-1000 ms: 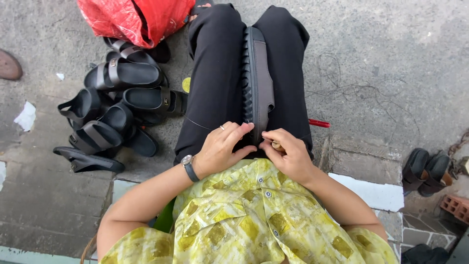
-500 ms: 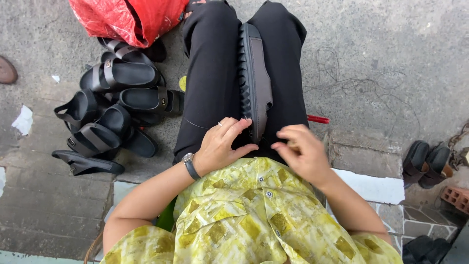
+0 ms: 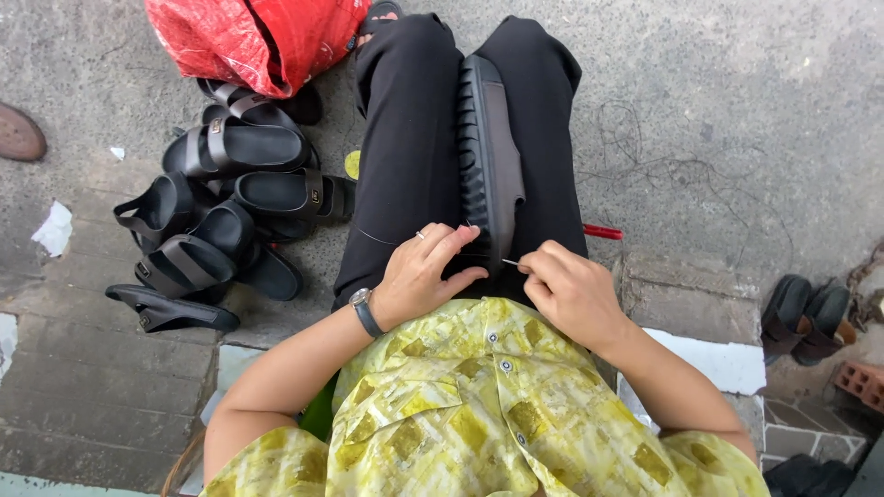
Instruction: A person is hand-stitching the sole of a black sandal using a needle and thread while sitting on the ground.
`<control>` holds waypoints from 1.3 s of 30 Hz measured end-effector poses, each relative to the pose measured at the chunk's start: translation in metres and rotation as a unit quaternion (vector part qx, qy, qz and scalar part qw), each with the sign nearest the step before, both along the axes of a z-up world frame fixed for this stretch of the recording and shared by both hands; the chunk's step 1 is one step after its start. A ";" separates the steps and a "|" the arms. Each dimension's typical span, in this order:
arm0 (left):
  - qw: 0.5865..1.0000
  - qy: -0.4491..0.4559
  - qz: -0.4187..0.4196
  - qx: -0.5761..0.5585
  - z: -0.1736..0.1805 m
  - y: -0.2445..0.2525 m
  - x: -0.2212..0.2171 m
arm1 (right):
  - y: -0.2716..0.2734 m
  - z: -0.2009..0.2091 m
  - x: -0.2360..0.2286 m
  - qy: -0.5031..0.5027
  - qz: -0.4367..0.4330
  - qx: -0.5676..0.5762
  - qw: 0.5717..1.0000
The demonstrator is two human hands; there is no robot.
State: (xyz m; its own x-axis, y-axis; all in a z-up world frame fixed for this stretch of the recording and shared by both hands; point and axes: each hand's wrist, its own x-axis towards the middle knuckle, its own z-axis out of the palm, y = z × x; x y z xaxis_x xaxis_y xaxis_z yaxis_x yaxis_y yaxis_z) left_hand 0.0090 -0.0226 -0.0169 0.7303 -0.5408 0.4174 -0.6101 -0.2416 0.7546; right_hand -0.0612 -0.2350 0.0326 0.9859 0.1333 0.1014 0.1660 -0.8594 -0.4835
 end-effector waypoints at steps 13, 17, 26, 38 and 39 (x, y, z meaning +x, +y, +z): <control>0.959 -0.282 0.029 0.007 0.034 -0.023 0.003 | -0.012 -0.009 -0.011 0.013 -0.036 0.195 0.980; 0.945 -0.325 -0.009 0.019 0.024 -0.028 0.001 | -0.014 -0.004 -0.008 -0.027 0.044 0.078 0.996; 0.944 -0.323 -0.065 0.004 0.027 -0.006 0.009 | -0.025 -0.014 0.003 -0.078 0.163 0.012 0.983; 0.909 -0.096 -0.019 0.405 0.026 0.012 -0.001 | -0.049 0.058 0.011 0.158 -0.037 0.304 0.939; 0.910 -0.093 -0.015 0.404 0.026 0.010 0.001 | -0.050 0.062 0.014 0.161 -0.034 0.302 0.939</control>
